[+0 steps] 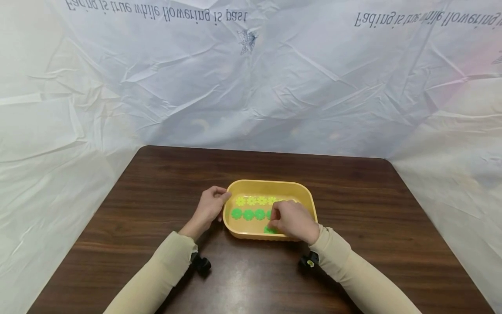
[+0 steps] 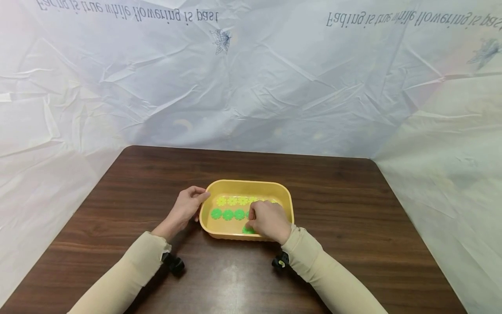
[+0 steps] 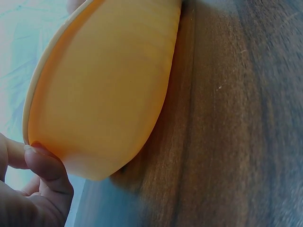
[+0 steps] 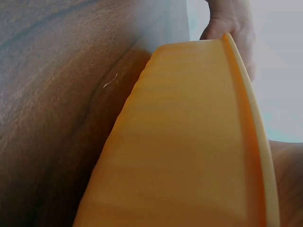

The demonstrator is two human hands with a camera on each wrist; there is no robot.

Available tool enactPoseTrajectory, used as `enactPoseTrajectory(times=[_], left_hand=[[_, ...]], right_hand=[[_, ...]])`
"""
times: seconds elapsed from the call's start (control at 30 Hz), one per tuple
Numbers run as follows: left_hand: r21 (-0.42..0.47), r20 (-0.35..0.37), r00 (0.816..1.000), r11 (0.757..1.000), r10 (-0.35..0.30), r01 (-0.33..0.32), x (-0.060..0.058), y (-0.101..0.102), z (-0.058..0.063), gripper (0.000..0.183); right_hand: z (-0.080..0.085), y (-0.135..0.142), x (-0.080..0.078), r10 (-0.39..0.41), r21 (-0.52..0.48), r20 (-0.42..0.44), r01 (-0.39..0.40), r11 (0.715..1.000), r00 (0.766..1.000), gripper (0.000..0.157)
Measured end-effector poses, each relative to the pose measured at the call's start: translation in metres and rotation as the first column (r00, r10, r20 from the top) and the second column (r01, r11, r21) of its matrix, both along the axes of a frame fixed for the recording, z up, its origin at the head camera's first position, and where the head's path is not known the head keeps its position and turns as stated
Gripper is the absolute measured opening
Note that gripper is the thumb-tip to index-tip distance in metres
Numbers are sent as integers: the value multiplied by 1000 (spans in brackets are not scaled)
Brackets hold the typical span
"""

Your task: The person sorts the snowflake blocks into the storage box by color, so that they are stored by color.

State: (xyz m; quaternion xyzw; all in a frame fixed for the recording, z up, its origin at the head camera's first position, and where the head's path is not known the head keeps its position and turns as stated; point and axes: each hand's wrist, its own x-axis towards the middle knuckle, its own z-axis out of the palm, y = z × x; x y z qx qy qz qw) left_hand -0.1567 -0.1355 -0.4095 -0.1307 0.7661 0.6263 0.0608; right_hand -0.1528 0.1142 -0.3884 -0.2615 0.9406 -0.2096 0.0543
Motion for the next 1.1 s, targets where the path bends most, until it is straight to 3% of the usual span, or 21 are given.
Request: enactPoseTrajectory(times=[0.47, 0.87, 1.1], left_hand=[[2, -5, 1000, 1000, -2, 2, -1, 2, 2, 29], [0, -7, 1000, 1000, -6, 6, -1, 0, 4, 28], [-17, 1, 1000, 1000, -8, 8, 1, -2, 6, 29]], right_hand=[[14, 16, 6, -67, -87, -96, 58, 994, 993, 19], [24, 32, 20, -105, -151, -166, 80, 985, 981, 17], [39, 54, 30, -159, -195, -203, 120, 973, 966, 11]])
